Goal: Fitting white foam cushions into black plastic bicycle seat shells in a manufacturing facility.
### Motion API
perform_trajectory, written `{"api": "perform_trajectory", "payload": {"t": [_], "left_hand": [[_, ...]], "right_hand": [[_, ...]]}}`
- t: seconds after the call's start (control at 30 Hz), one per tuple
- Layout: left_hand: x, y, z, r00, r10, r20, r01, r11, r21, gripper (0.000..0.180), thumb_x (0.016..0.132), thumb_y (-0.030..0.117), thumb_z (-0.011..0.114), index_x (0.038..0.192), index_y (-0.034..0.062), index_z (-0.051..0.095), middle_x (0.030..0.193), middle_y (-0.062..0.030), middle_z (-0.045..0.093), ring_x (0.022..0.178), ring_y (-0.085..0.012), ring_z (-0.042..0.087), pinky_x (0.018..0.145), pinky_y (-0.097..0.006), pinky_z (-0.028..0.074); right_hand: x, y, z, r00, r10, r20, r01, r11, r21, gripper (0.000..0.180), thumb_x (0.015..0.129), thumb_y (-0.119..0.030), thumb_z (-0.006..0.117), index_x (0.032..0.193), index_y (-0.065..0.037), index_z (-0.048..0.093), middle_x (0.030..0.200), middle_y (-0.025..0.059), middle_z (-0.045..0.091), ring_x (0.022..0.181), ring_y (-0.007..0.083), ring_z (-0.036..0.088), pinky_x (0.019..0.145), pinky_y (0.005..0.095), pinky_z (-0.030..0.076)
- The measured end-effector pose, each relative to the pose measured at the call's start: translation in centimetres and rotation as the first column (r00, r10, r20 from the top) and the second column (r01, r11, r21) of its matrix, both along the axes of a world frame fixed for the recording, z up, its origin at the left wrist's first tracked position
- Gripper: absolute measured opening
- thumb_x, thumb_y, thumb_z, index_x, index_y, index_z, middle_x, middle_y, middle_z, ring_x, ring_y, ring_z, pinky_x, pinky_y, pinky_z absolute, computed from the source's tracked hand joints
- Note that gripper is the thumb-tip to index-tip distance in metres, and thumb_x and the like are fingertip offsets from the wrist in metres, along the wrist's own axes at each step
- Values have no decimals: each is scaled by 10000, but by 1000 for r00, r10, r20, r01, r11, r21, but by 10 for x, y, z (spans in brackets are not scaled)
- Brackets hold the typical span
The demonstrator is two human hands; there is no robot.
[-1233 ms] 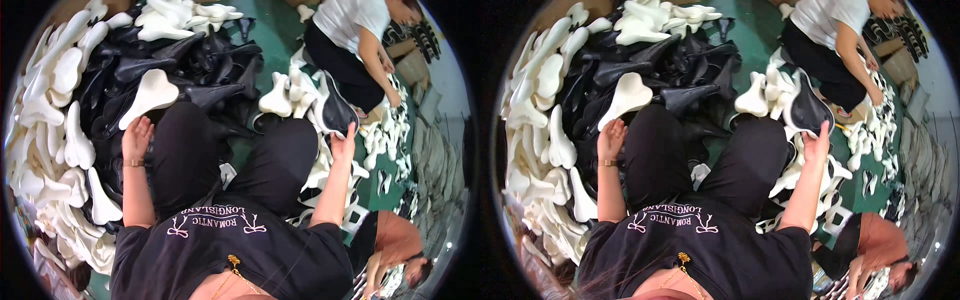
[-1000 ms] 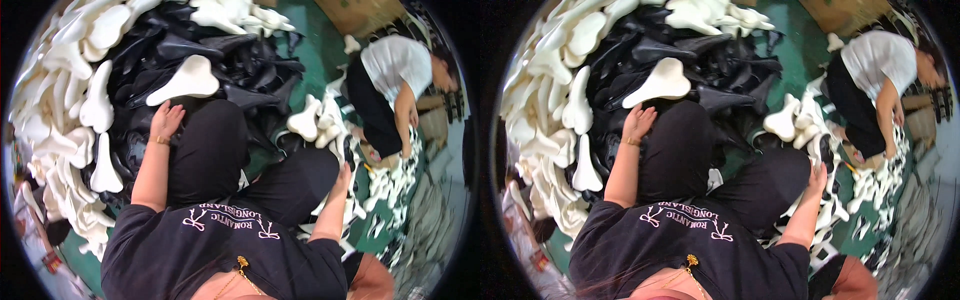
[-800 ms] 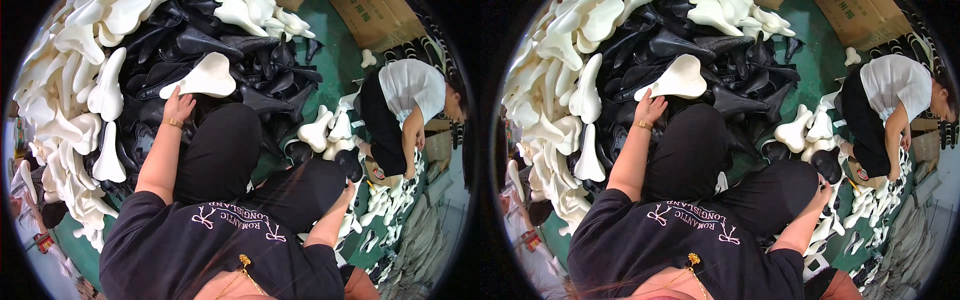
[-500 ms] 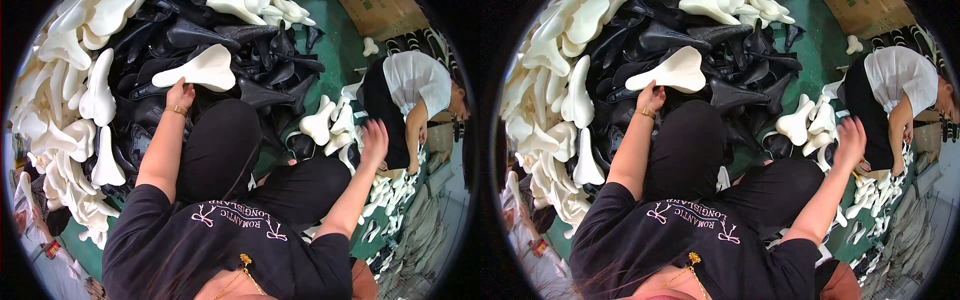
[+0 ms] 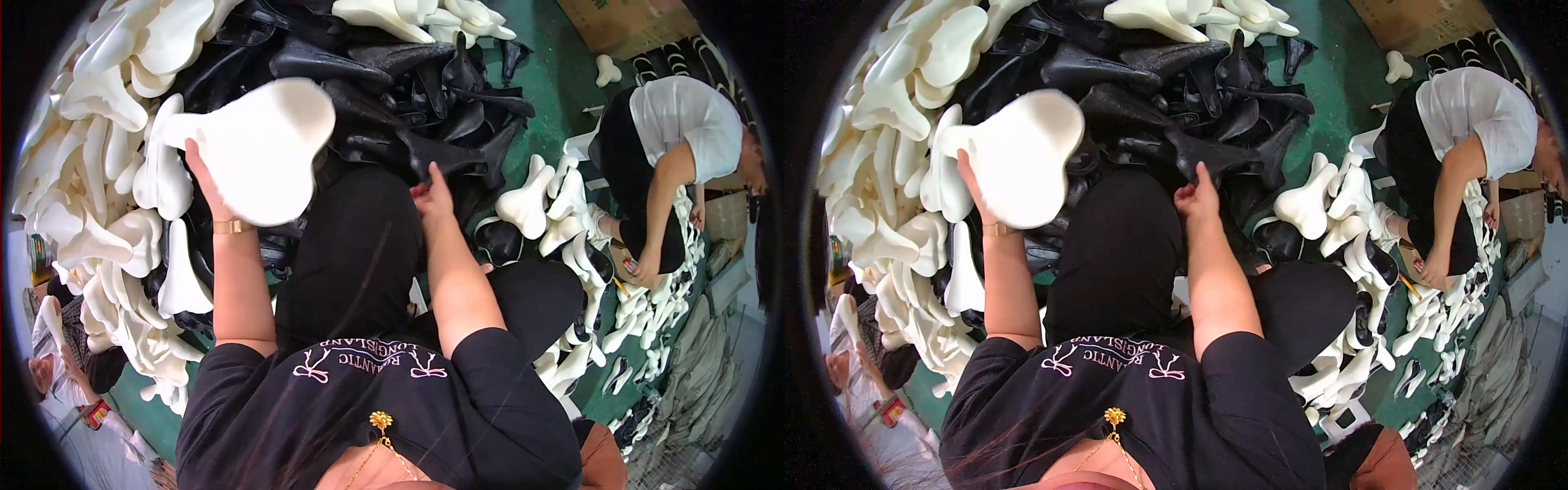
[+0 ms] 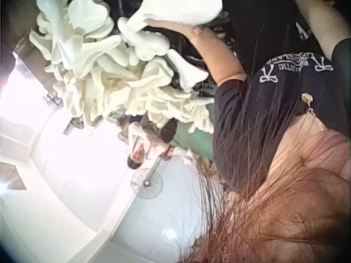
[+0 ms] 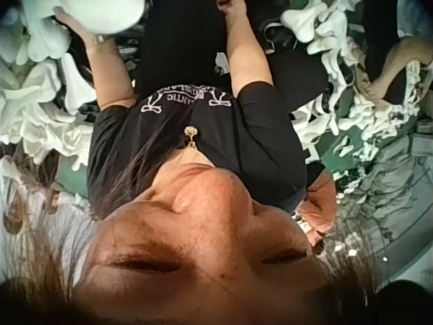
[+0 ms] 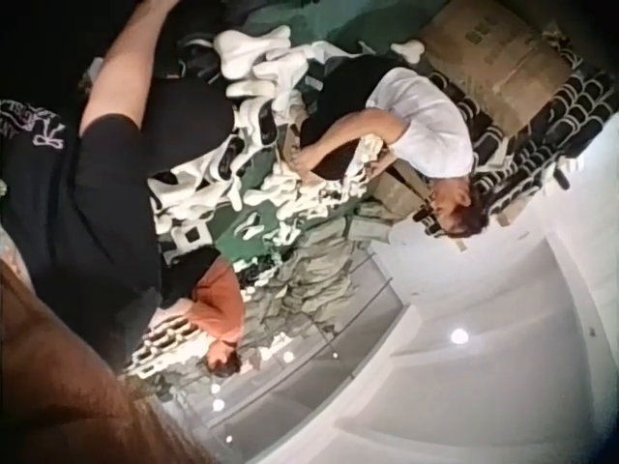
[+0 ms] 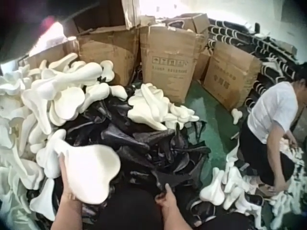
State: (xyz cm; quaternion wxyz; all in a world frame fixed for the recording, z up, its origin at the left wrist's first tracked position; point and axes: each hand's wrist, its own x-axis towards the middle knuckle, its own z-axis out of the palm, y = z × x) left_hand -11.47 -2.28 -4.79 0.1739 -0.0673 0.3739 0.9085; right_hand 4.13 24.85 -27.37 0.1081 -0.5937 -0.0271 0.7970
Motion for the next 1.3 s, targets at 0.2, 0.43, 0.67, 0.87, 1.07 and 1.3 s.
{"api": "perform_trajectory", "payload": {"t": [0.2, 0.43, 0.67, 0.87, 1.07, 1.3], "left_hand": [[15, -6, 28, 967, -251, 31, 235, 937, 257, 487, 942, 415, 451, 1179, 7, 567, 1110, -132, 645, 1005, -269, 624, 925, -381, 490], [69, 52, 46, 949, -312, -45, 313, 918, 241, 533, 955, 464, 461, 1258, 26, 494, 1182, -114, 599, 1073, -240, 576, 982, -374, 431], [117, 89, 54, 897, -430, -105, 441, 848, 293, 565, 981, 516, 381, 1308, 61, 456, 1199, -103, 593, 1083, -221, 576, 979, -374, 441], [137, 90, 69, 881, -453, -136, 473, 838, 271, 607, 974, 577, 300, 1231, 80, 537, 1110, -64, 634, 1007, -180, 602, 925, -345, 473], [140, 85, 67, 888, -449, -99, 457, 837, 302, 595, 972, 571, 324, 1226, 73, 527, 1156, -75, 614, 1020, -201, 588, 942, -351, 459], [139, 82, 63, 922, -373, -99, 385, 874, 297, 609, 969, 578, 322, 1267, 76, 494, 1187, -64, 601, 1064, -188, 574, 954, -342, 457]], "right_hand": [[12, 10, 138, 982, 179, -53, -42, 489, 871, 191, 799, -50, 650, 980, -9, 601, 896, 38, 632, 777, 135, 575, 726, 263, 466], [75, -4, 262, 802, 314, -508, 259, 584, 770, 417, 791, -26, 520, 1194, 79, 516, 1172, 184, 581, 1065, 308, 581, 982, 416, 443], [123, -90, 318, 870, 277, 408, -49, -775, 630, 421, 874, -142, 500, 1257, 19, 568, 823, 74, 471, 732, 204, 443, 724, 303, 396], [131, -103, 305, 867, 234, 441, -22, -864, 503, 448, 831, -82, 553, 1270, 8, 559, 803, 87, 486, 726, 225, 448, 665, 314, 406], [127, -110, 305, 867, 220, 448, -16, -884, 467, 458, 825, -78, 555, 1276, 2, 555, 786, 87, 470, 708, 239, 448, 656, 335, 407], [122, -116, 302, 870, 180, 459, -23, -915, 403, 470, 821, -92, 565, 1284, -11, 554, 770, 77, 433, 698, 239, 445, 646, 348, 408]]}}
